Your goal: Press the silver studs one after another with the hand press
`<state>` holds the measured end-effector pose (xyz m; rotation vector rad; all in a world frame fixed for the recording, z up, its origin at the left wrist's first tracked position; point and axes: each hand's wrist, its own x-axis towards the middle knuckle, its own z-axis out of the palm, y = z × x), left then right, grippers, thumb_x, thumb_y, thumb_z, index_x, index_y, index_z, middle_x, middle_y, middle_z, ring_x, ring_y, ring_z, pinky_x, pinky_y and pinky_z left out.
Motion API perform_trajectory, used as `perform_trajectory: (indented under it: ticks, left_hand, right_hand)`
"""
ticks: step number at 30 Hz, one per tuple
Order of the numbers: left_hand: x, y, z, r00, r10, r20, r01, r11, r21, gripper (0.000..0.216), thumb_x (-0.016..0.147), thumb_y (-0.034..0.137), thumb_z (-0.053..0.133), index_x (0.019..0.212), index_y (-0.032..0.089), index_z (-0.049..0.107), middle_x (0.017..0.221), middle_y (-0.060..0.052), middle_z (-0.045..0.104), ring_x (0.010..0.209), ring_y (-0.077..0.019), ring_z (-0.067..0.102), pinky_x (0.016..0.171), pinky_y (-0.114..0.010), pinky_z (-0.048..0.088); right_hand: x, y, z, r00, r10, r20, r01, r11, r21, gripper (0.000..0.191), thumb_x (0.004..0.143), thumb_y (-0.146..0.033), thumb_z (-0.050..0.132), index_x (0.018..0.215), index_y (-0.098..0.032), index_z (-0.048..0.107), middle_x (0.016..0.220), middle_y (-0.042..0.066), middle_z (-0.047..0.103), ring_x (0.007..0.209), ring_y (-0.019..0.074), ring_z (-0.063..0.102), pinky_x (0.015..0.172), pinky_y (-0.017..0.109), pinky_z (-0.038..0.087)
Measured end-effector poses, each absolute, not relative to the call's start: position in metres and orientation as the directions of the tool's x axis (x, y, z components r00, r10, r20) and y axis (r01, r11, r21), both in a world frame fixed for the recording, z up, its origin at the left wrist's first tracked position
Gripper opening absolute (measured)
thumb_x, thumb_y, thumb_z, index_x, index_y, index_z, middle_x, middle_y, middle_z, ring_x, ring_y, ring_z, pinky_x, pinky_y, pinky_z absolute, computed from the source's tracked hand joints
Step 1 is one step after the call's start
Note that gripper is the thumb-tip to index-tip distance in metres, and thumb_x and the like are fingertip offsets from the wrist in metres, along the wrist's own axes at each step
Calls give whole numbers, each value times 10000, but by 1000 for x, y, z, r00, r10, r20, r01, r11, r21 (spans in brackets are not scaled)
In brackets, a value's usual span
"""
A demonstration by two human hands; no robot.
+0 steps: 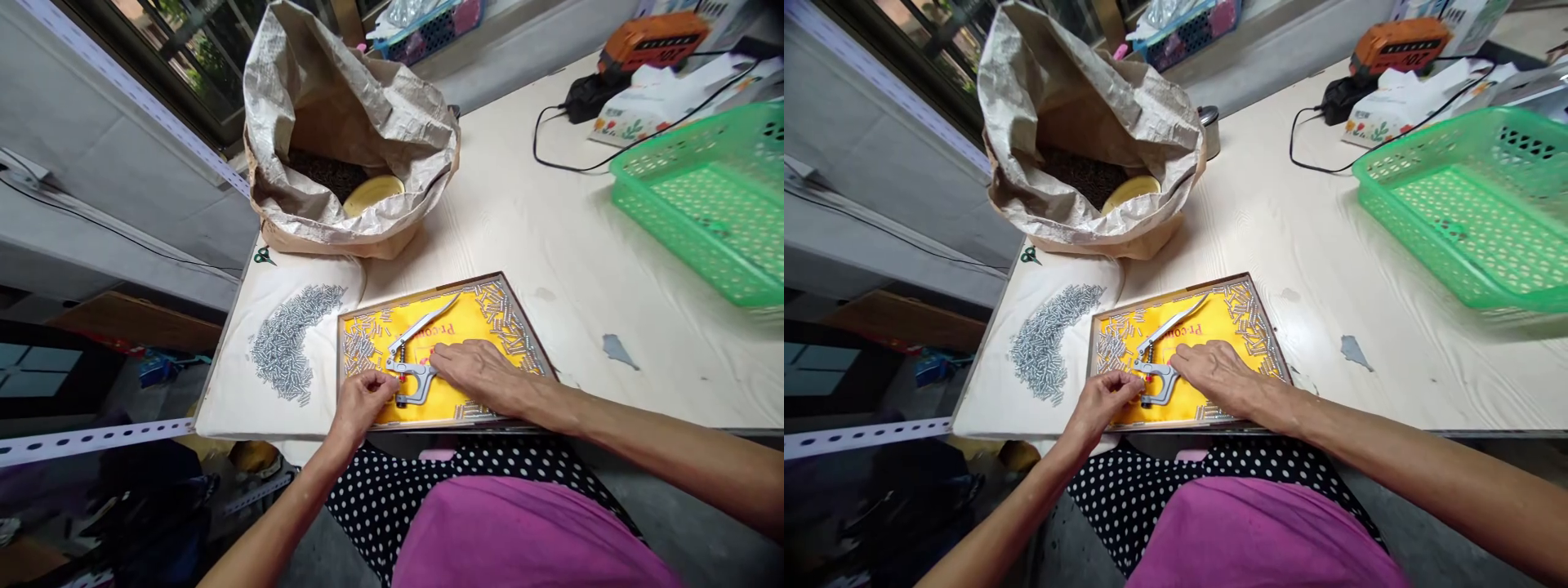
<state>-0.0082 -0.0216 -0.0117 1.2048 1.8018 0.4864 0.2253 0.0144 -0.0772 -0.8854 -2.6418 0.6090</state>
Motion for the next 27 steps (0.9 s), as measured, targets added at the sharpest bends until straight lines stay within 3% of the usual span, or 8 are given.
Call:
perform_trajectory:
  ticks: [12,20,27]
  left_hand:
    - [-8,-11,-10,-64,820,-568,640,471,608,296,678,429,689,572,160,627,512,25,551,496,-100,446,515,-232,303]
    - [-6,-4,-7,-75,725,-684,612,575,543,198,724,304,702,606,159,639,476,22,577,449,-100,503,513,-225,403]
    - [-1,-8,-6,-145,697,-702,488,667,562,161,742,254,757,667,156,653,506,21,629,468,-105,583,543,-214,481]
  right_hand:
    - [224,15,-78,-755,650,89,531,685,-499,167,965,-111,395,990,-221,519,959,46,614,779,184,515,671,320,326]
    - [224,12,-70,-752,657,61,538,663,-520,191,967,-119,388,1033,-225,532,988,63,624,779,191,516,630,324,303]
    - [224,14,-71,-740,671,50,558,653,-512,189,969,-133,390,1028,-223,546,966,66,633,767,197,526,610,327,301]
